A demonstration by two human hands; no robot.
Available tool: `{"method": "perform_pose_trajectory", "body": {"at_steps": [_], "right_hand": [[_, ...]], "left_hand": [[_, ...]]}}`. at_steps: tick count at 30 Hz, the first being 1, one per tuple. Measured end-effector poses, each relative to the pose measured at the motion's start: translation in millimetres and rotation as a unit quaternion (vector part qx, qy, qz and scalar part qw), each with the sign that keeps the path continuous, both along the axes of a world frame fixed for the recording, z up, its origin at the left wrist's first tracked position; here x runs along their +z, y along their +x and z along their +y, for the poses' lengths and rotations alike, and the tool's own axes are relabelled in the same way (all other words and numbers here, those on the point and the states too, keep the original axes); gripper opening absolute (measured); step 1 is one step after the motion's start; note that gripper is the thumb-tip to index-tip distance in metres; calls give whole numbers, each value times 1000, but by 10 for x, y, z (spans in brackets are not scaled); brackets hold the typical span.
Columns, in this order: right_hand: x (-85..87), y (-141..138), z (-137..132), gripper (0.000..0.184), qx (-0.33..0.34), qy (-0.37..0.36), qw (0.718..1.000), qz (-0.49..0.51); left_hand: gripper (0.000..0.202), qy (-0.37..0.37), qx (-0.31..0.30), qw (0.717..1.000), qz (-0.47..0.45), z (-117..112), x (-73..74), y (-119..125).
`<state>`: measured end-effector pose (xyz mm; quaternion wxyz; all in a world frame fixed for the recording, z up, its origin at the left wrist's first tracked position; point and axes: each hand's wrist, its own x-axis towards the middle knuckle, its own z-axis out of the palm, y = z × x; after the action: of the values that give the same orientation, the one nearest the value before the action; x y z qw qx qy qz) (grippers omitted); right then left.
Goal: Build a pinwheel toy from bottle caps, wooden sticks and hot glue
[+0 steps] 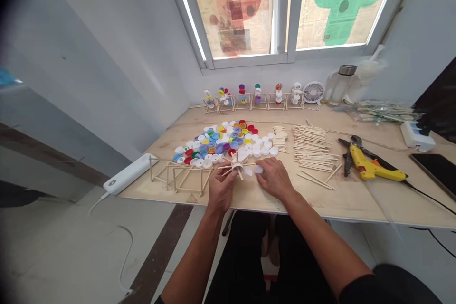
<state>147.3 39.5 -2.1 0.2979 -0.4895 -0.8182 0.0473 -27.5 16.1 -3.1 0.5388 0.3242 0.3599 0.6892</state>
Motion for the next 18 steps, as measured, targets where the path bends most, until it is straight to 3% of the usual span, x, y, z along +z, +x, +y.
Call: {"method": "perform_pose_trajectory", "body": {"at_steps": [10, 14, 18], "right_hand": [[121, 102, -140, 23, -65, 29, 995, 74], [256, 423, -388, 21, -94, 78, 984, 126], [433, 972, -640, 22, -166, 142, 970, 105]], "left_hand": [[38, 2, 0, 1000, 11, 9, 9, -12], [38, 4, -5, 1000, 6, 10, -4, -18], [36, 8, -6, 1000, 3, 10, -10, -25]]}}
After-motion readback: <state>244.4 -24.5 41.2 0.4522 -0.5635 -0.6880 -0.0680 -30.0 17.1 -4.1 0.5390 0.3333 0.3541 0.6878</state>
